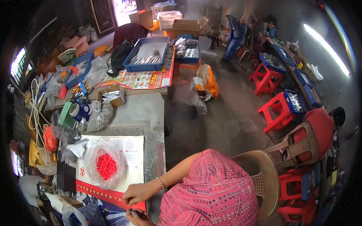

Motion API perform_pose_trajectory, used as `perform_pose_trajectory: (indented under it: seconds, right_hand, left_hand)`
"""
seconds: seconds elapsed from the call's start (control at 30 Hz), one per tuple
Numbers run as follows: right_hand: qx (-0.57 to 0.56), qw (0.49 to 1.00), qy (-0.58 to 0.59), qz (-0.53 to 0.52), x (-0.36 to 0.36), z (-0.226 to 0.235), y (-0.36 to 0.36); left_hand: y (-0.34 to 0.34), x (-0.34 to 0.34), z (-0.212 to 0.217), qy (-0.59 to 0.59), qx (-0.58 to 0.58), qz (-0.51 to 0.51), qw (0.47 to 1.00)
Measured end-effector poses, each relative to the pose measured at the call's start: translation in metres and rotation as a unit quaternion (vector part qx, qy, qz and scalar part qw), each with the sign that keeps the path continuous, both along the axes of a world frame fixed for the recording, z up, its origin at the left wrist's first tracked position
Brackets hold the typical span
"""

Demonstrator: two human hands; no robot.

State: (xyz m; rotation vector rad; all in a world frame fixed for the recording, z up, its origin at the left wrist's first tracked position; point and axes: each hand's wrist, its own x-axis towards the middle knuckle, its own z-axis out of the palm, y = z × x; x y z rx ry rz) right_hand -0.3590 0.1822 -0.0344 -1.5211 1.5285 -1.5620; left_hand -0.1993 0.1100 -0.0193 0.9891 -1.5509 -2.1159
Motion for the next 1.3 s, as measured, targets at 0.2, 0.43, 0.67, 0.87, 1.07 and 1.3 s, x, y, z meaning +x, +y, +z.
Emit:
perform_pose_trajectory:
  seconds: [0.2, 0.43, 0.67, 0.87, 1.07, 1.3]
  right_hand:
    - [0.146, 0.893, -0.42, 0.076, 0.001, 0.009, -0.01]
    - [0.173, 0.706, -0.672, 0.141, -0.009, 0.0, -0.012]
    - [0.146, 0.684, -0.682, 0.214, -0.004, -0.011, -0.018]
    - [0.133, 0.854, -0.485, 0.131, 0.0, -0.007, -0.015]
    - [0.026, 0.98, -0.154, 0.122, 0.001, 0.007, -0.018]
    - [0.032, 0.985, -0.104, 0.137, -0.001, 0.013, -0.018]
  left_hand:
    - [0.001, 0.005, -0.004, 0.078, 0.064, 0.056, 0.993]
    - [0.002, 0.006, 0.004, 0.152, 0.137, -0.004, 0.979]
    - [0.003, 0.008, 0.01, 0.147, 0.182, -0.002, 0.972]
    - [-0.002, 0.002, 0.013, 0.089, 0.167, 0.026, 0.982]
    - [-0.006, 0.0, 0.003, 0.111, 0.239, 0.081, 0.961]
    - [-0.005, 0.001, -0.005, 0.149, 0.265, 0.09, 0.948]
